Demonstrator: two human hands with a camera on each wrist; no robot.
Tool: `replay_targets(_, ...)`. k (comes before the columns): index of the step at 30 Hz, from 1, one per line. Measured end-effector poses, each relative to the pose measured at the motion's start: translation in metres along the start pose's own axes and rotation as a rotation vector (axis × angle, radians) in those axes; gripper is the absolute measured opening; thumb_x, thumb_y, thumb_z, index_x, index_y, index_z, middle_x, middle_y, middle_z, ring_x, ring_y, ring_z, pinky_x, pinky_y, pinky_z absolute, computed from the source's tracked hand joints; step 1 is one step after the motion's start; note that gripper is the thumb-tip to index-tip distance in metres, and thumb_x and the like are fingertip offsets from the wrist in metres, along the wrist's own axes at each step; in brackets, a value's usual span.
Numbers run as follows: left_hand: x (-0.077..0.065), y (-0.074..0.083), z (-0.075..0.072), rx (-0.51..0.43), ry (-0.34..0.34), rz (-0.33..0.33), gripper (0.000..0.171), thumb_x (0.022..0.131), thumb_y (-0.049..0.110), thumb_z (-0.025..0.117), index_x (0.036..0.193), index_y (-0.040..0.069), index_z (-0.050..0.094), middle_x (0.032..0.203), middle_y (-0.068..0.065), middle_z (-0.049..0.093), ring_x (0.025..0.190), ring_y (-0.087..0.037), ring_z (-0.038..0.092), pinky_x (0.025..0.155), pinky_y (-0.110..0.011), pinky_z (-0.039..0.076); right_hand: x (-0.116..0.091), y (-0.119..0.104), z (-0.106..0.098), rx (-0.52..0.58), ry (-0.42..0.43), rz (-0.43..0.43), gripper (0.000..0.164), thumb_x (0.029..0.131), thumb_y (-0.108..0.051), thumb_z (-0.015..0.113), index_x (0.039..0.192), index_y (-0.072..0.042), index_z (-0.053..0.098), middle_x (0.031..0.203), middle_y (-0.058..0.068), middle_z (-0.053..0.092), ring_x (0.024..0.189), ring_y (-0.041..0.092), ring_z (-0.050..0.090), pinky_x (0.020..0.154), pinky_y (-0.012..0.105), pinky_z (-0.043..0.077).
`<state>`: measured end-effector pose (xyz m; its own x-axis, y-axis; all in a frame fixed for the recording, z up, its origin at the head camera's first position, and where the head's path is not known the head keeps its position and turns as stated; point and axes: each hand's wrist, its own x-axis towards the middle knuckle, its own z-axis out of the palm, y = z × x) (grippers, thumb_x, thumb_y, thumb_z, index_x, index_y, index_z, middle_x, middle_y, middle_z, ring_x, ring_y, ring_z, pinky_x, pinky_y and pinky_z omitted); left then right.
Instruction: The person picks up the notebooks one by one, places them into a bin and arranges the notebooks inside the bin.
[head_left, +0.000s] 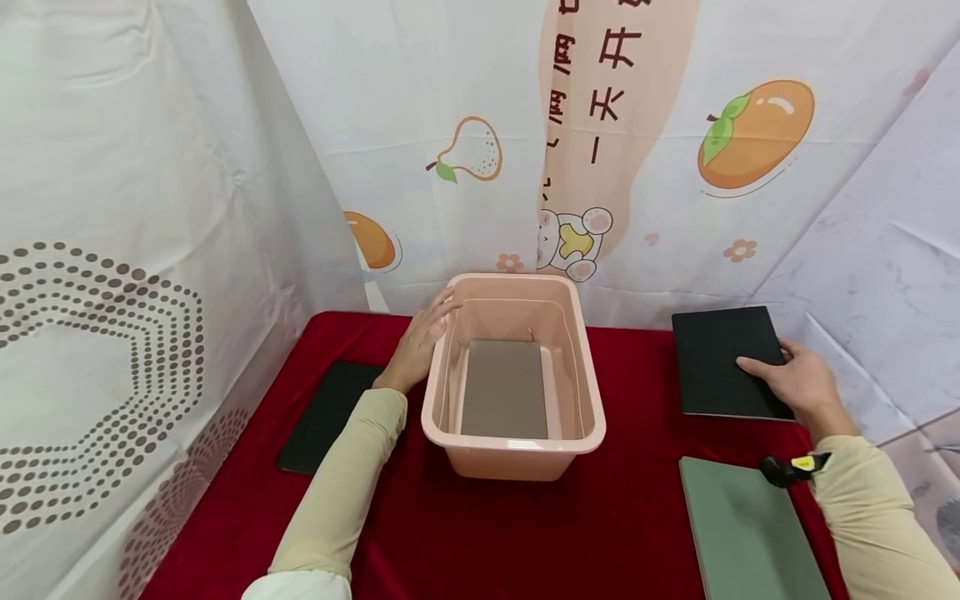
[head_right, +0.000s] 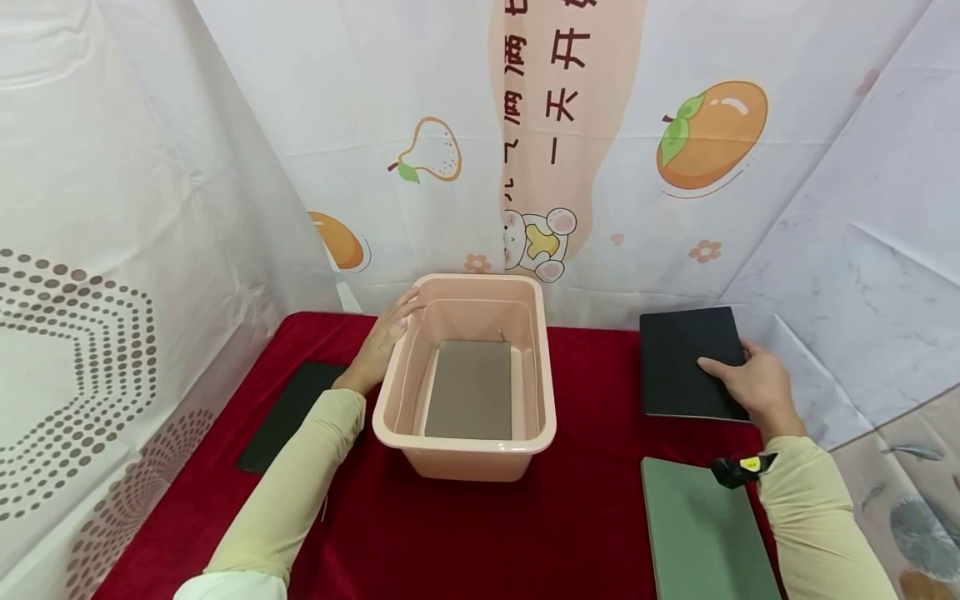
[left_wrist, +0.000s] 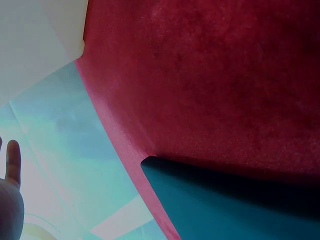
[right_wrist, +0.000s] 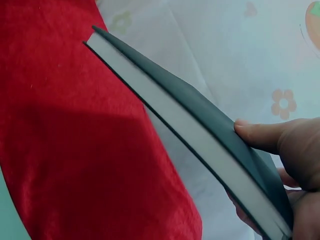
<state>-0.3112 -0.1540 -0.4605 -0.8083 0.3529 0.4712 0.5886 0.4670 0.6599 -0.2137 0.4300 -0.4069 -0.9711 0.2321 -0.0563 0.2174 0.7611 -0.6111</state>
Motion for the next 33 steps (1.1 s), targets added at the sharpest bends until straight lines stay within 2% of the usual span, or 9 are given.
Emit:
replay_targets(2,0.000,0.000,0.000,-0.003,-0.001,-0.001,0.051,0.112,0.039,0.025,0.150,0.016,0.050,0.170,0.009,0.026,0.156,-0.021,0.025,0.121,-0.058,0.021,-0.001,-0.005,0.001,0.046,-0.008,0.002,0.094,0.097,-0.051,0.063,0.157,0.009,0.023,0.141,0.041,0.046,0.068,0.007,0.063,0.058,0.020,0.050)
replay_targets(4,0.001,-0.001,0.000,-0.003,-0.002,-0.003,0.052,0.112,0.040,0.024,0.150,0.017,0.050,0.170,0.009,0.026,0.156,-0.022,0.026,0.120,-0.058,0.023,-0.002,-0.010,0.002,0.102,-0.020,0.003,0.095,0.097,-0.051,0.063,0.159,0.006,0.021,0.141,0.039,0.046,0.062,0.000,0.063,0.059,0.023,0.054)
replay_targets(10,0.000,0.001,0.001,0.001,0.005,-0.001,0.054,0.111,0.043,0.023,0.149,0.016,0.050,0.169,0.011,0.026,0.154,-0.021,0.028,0.118,-0.056,0.026,-0.002,-0.025,0.002,0.200,-0.046,-0.008,0.097,0.096,-0.052,0.065,0.162,-0.001,0.016,0.139,0.028,0.048,0.065,0.004,0.069,0.063,0.028,0.059)
replay_targets(18,0.001,0.002,0.002,-0.008,0.011,0.000,0.054,0.111,0.043,0.023,0.149,0.016,0.052,0.169,0.012,0.027,0.155,-0.018,0.027,0.119,-0.055,0.025,-0.003,-0.038,0.000,0.215,-0.052,-0.021,0.099,0.096,-0.052,0.065,0.163,-0.002,0.012,0.138,0.026,0.048,0.066,0.002,0.069,0.063,0.028,0.059)
replay_targets(23,0.001,0.001,0.002,-0.006,0.013,-0.001,0.053,0.111,0.041,0.023,0.148,0.017,0.052,0.169,0.012,0.027,0.156,-0.018,0.027,0.120,-0.056,0.024,-0.003,-0.043,-0.001,0.215,-0.039,-0.025,0.094,0.097,-0.052,0.063,0.163,-0.003,0.016,0.118,0.002,0.055,0.066,-0.003,0.066,0.063,0.025,0.058)
replay_targets(25,0.001,0.000,0.002,-0.005,0.013,-0.001,0.053,0.111,0.041,0.023,0.148,0.017,0.052,0.169,0.012,0.027,0.156,-0.018,0.027,0.120,-0.056,0.024,-0.003,-0.046,-0.001,0.230,-0.035,-0.023,0.093,0.097,-0.052,0.063,0.162,-0.003,0.018,0.110,-0.009,0.053,0.067,-0.004,0.065,0.063,0.024,0.058)
replay_targets(27,0.001,0.000,0.002,-0.005,0.012,0.001,0.052,0.112,0.040,0.023,0.148,0.016,0.052,0.169,0.011,0.027,0.156,-0.018,0.026,0.120,-0.056,0.024,-0.003,-0.048,-0.001,0.244,-0.033,-0.024,0.093,0.097,-0.051,0.063,0.163,-0.003,0.018,0.106,-0.014,0.051,0.067,-0.004,0.065,0.063,0.024,0.058)
replay_targets(29,0.001,0.000,0.002,-0.002,0.014,0.001,0.052,0.112,0.039,0.024,0.148,0.016,0.052,0.169,0.011,0.027,0.156,-0.018,0.026,0.121,-0.056,0.023,-0.003,-0.052,-0.001,0.252,-0.027,-0.027,0.094,0.097,-0.051,0.063,0.163,-0.003,0.016,0.111,-0.009,0.053,0.066,-0.003,0.065,0.063,0.024,0.058)
replay_targets(33,0.001,0.000,0.001,0.001,0.018,-0.002,0.051,0.111,0.038,0.025,0.148,0.015,0.052,0.169,0.010,0.028,0.156,-0.018,0.026,0.122,-0.055,0.022,-0.004,-0.058,-0.002,0.243,-0.022,-0.043,0.094,0.098,-0.049,0.062,0.163,-0.003,0.012,0.135,0.022,0.050,0.063,-0.003,0.065,0.061,0.024,0.058)
